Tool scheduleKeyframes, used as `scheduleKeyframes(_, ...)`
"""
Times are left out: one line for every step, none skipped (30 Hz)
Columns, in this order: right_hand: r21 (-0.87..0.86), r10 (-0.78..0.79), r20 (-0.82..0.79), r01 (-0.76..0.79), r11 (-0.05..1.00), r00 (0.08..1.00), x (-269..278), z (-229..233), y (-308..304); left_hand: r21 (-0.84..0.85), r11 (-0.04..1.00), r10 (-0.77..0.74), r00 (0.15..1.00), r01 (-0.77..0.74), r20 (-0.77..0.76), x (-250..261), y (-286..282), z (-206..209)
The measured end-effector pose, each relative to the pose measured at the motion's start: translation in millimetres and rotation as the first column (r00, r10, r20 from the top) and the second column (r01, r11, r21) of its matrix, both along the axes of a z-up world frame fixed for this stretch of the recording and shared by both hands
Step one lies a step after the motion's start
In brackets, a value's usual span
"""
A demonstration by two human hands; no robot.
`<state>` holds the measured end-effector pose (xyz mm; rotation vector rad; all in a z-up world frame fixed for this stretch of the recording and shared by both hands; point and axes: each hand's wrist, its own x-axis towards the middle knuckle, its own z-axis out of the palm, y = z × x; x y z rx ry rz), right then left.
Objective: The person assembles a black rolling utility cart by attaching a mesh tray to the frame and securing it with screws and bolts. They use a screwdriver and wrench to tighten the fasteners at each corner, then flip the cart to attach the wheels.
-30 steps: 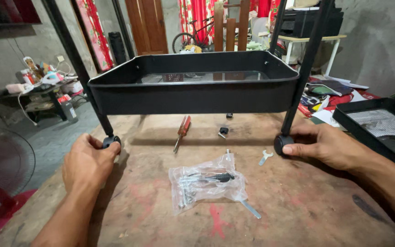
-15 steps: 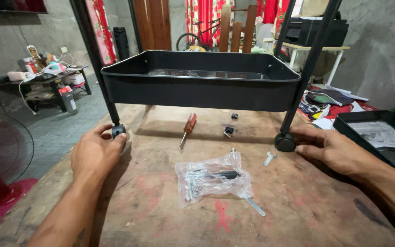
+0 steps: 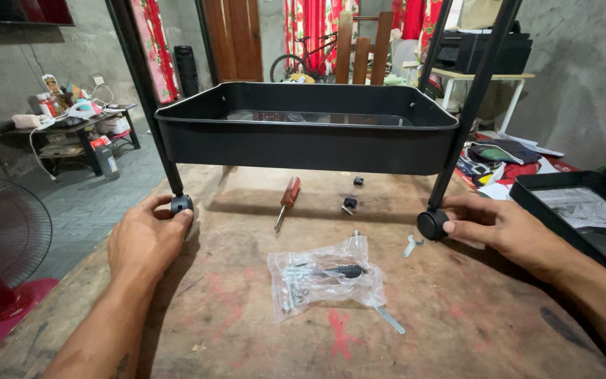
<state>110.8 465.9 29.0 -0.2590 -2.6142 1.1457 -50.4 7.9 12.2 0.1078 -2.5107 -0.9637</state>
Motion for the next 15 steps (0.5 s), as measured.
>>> scheduleKeyframes(0.007,-0.010,-0.004,0.010,1.000,1.000,0.2,-1.3,0.3,-0.001,1.000,-0.001,1.000,0.001,0.000,-0.1,-0.1,-0.1)
scheduleKeyframes(-0.015,-0.009,0.008,0.010,1.000,1.000,0.4,-2.4,1.6,-0.003,1.000,-0.002,1.000,0.002,0.001,-0.2,-0.3,-0.4)
scheduleKeyframes(-0.037,-0.009,0.019,0.009,0.999,1.000,0.5,-3.3,3.3,-0.005,1.000,-0.004,1.000,0.004,0.000,-0.3,-0.4,-0.3)
scheduleKeyframes(-0.059,-0.007,0.030,0.009,0.998,1.000,0.3,-4.5,4.8,0.000,1.000,-0.004,1.000,0.004,0.000,-0.6,-0.5,-0.1)
scheduleKeyframes(-0.119,0.059,-0.019,-0.061,0.991,0.998,-0.9,-6.0,5.7,0.005,1.000,-0.005,1.000,0.005,-0.001,-0.9,-0.5,0.0)
scheduleKeyframes(-0.175,0.121,-0.073,-0.133,0.976,0.990,-2.6,-7.4,5.9,0.009,1.000,-0.005,1.000,0.005,-0.002,-1.2,-0.6,0.1)
scheduleKeyframes(-0.225,0.181,-0.129,-0.207,0.952,0.975,-4.0,-8.2,6.0,0.005,1.000,-0.001,1.000,0.001,0.002,-1.0,-0.8,-0.5)
scheduleKeyframes(-0.200,0.150,-0.098,-0.168,0.965,0.984,-4.5,-8.1,6.2,0.000,1.000,0.004,1.000,-0.004,0.006,-0.8,-0.9,-1.0)
scheduleKeyframes(-0.173,0.117,-0.069,-0.127,0.977,0.991,-4.6,-7.5,6.1,-0.006,1.000,0.008,1.000,-0.008,0.010,-1.2,-0.7,-0.9)
scheduleKeyframes(-0.146,0.082,-0.041,-0.088,0.985,0.996,-4.8,-6.8,5.4,-0.003,1.000,0.005,1.000,-0.005,0.005,-1.3,-0.8,-0.8)
scheduleKeyframes(-0.139,0.070,-0.041,-0.075,0.988,0.997,-4.9,-6.2,4.3,-0.001,1.000,0.001,1.000,-0.001,0.001,-1.4,-0.8,-0.6)
scheduleKeyframes(-0.131,0.057,-0.040,-0.062,0.989,0.998,-5.8,-5.5,2.8,0.001,1.000,-0.004,1.000,0.004,-0.003,-1.7,-0.6,-0.5)
scheduleKeyframes(-0.123,0.045,-0.038,-0.050,0.991,0.998,-5.7,-4.9,2.2,0.001,1.000,-0.001,1.000,0.001,-0.003,-1.8,-0.2,-0.8)
scheduleKeyframes(-0.112,0.031,-0.032,-0.034,0.993,0.999,-4.3,-4.8,2.0,0.001,1.000,0.001,1.000,-0.001,-0.003,-2.0,0.3,-1.2)
scheduleKeyframes(-0.100,0.018,-0.026,-0.021,0.995,0.999,-4.5,-4.5,1.7,0.002,1.000,0.005,1.000,-0.005,-0.003,-2.1,0.1,-1.3)
